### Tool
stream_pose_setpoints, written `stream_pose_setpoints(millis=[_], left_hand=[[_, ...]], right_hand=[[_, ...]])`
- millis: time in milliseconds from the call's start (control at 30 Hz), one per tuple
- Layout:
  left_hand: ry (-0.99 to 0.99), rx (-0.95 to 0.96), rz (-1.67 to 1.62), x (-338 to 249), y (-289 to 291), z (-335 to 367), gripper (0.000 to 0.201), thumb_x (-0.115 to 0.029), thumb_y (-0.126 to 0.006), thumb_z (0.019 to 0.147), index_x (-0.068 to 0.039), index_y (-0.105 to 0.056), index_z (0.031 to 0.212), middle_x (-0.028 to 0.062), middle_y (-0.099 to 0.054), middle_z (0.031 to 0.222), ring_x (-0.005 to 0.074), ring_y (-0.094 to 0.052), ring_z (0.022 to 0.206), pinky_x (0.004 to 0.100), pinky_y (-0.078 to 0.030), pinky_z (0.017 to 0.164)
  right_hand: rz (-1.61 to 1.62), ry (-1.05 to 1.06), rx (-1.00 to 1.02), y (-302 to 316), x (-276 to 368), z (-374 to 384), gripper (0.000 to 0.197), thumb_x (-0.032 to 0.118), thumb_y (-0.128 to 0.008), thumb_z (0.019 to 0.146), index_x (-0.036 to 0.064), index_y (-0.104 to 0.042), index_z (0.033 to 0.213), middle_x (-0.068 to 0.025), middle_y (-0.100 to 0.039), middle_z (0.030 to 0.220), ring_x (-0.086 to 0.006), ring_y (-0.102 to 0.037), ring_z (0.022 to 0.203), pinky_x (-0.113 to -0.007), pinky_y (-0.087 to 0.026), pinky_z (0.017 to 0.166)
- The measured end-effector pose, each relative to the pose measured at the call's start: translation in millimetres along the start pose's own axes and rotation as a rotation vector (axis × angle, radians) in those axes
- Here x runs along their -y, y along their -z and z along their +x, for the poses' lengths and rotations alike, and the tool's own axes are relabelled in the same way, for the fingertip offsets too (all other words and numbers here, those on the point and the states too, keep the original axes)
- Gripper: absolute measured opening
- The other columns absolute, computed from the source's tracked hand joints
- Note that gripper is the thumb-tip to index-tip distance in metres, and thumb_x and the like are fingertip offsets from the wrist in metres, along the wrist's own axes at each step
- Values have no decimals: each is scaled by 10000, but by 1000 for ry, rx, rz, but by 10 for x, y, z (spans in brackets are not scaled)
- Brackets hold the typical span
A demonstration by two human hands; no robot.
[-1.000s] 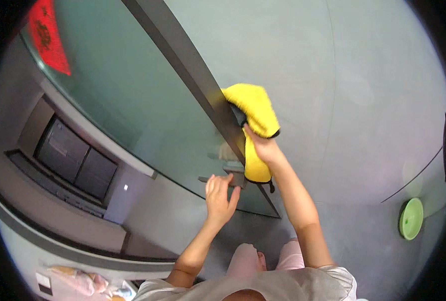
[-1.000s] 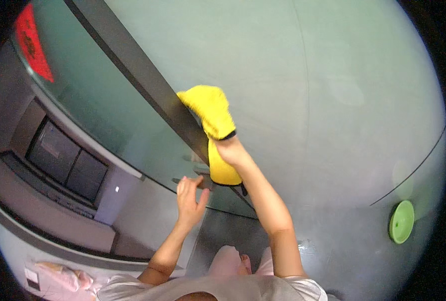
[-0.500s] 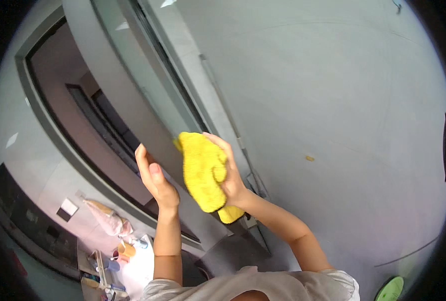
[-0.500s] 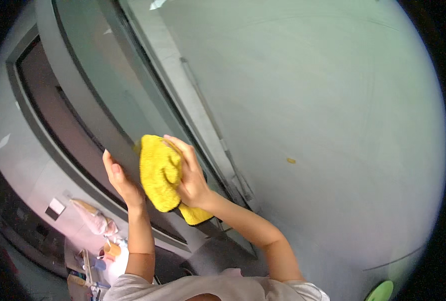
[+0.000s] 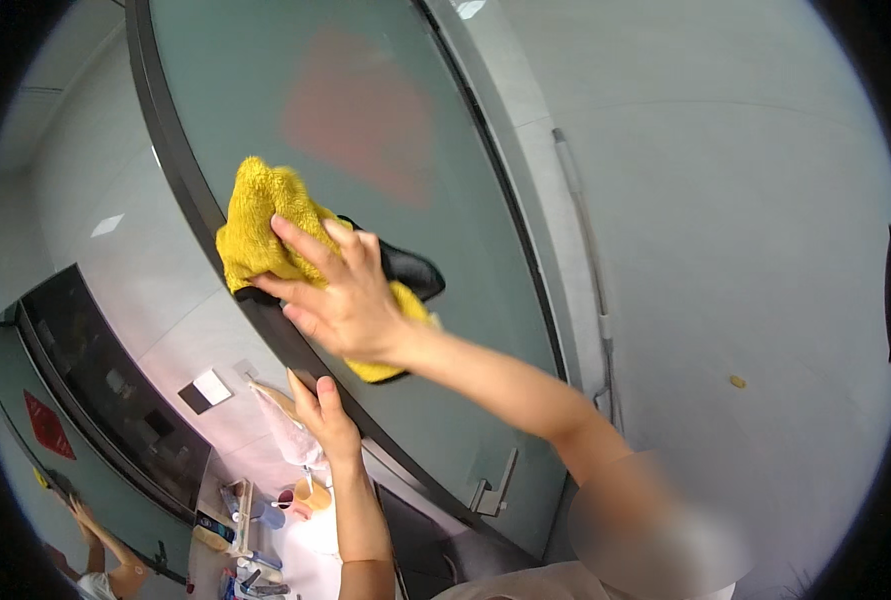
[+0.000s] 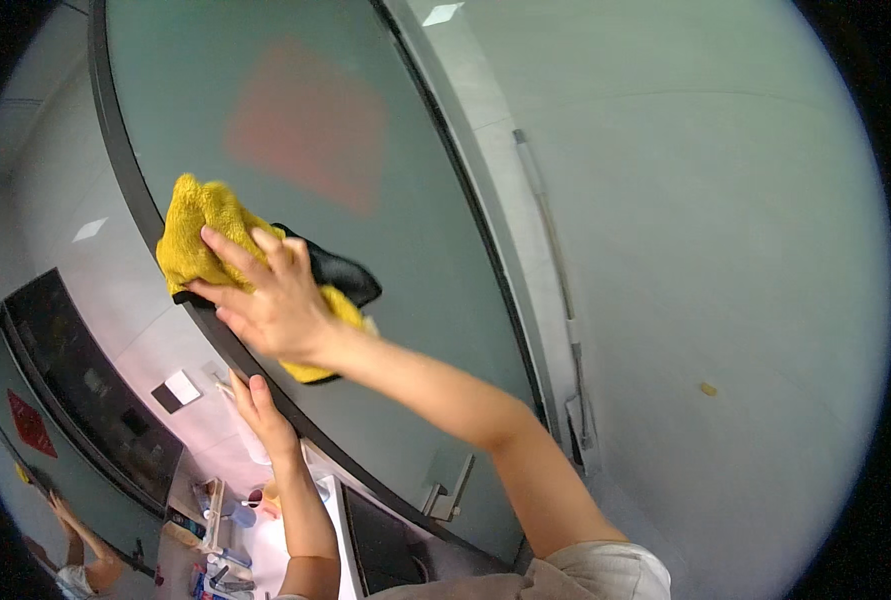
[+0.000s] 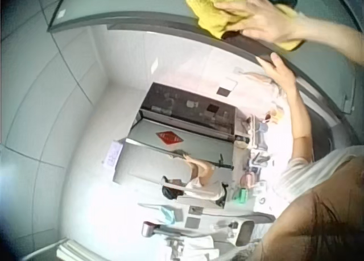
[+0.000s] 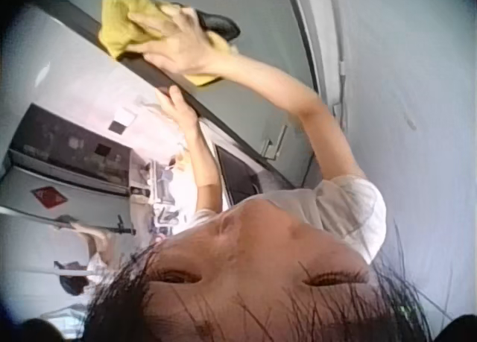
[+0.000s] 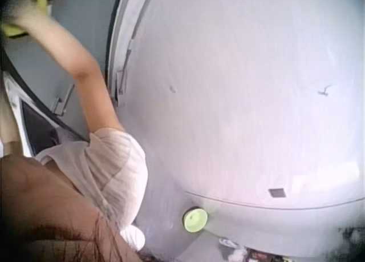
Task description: The person cleans a bathroom using a yellow cloth and a toilet brush. They wipe the floor, a wall-mounted corner shelf, a glass shower door, and a cabinet. They also scrub the inside of the toilet bowl with a brush.
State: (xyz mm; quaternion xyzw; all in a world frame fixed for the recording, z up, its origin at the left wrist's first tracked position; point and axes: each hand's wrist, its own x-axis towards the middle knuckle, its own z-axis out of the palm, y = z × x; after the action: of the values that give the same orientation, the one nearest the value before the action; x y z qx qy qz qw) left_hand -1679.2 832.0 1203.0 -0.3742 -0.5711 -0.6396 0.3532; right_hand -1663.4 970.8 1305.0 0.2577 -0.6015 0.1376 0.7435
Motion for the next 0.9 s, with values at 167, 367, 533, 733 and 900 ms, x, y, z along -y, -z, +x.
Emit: stream_pose_setpoints(millis=[167,367,533,733,900], left_hand=[[-23,-10,-1,286,269,136,585,-353,-512,982,60,-420,1386,138,-554,1281,220,-516,1181,323,-382,1022],[-22,-36,-84,738,292,253,774,-568,-523,919,54,-442,1373,138,-532,1308,234,-523,1183,356,-397,1014],[24,-21,-95,769,301,292,829,-636,-530,894,29,-426,1378,138,-519,1283,245,-527,1171,366,-412,994],[73,-54,-139,839,225,241,815,-663,-493,915,5,-431,1377,126,-529,1268,222,-526,1164,349,-424,979],[86,-168,-194,809,305,56,497,-448,-303,1067,-69,-545,1278,29,-611,1098,153,-583,967,300,-473,852]], right_hand=[[-260,-85,-58,-456,-1143,1,291,199,-595,833,194,-715,1098,-28,-347,1567,-332,-346,1338,-480,-287,1028],[-432,-749,-42,-468,-2925,-964,441,348,-457,990,248,-492,1417,-75,-286,1570,-377,-373,1327,-625,-399,973],[-500,-1526,117,-347,-3186,-3065,499,476,-384,995,371,-376,1483,-10,-212,1612,-354,-309,1391,-600,-365,1050],[-544,-2050,67,-4,-2508,-5012,431,448,-486,934,323,-598,1331,-155,-443,1416,-355,-447,1269,-482,-404,1043],[-367,-1536,-38,-255,-1570,-3415,466,234,-565,916,312,-553,1375,-177,-466,1411,-387,-462,1262,-483,-365,1069]])
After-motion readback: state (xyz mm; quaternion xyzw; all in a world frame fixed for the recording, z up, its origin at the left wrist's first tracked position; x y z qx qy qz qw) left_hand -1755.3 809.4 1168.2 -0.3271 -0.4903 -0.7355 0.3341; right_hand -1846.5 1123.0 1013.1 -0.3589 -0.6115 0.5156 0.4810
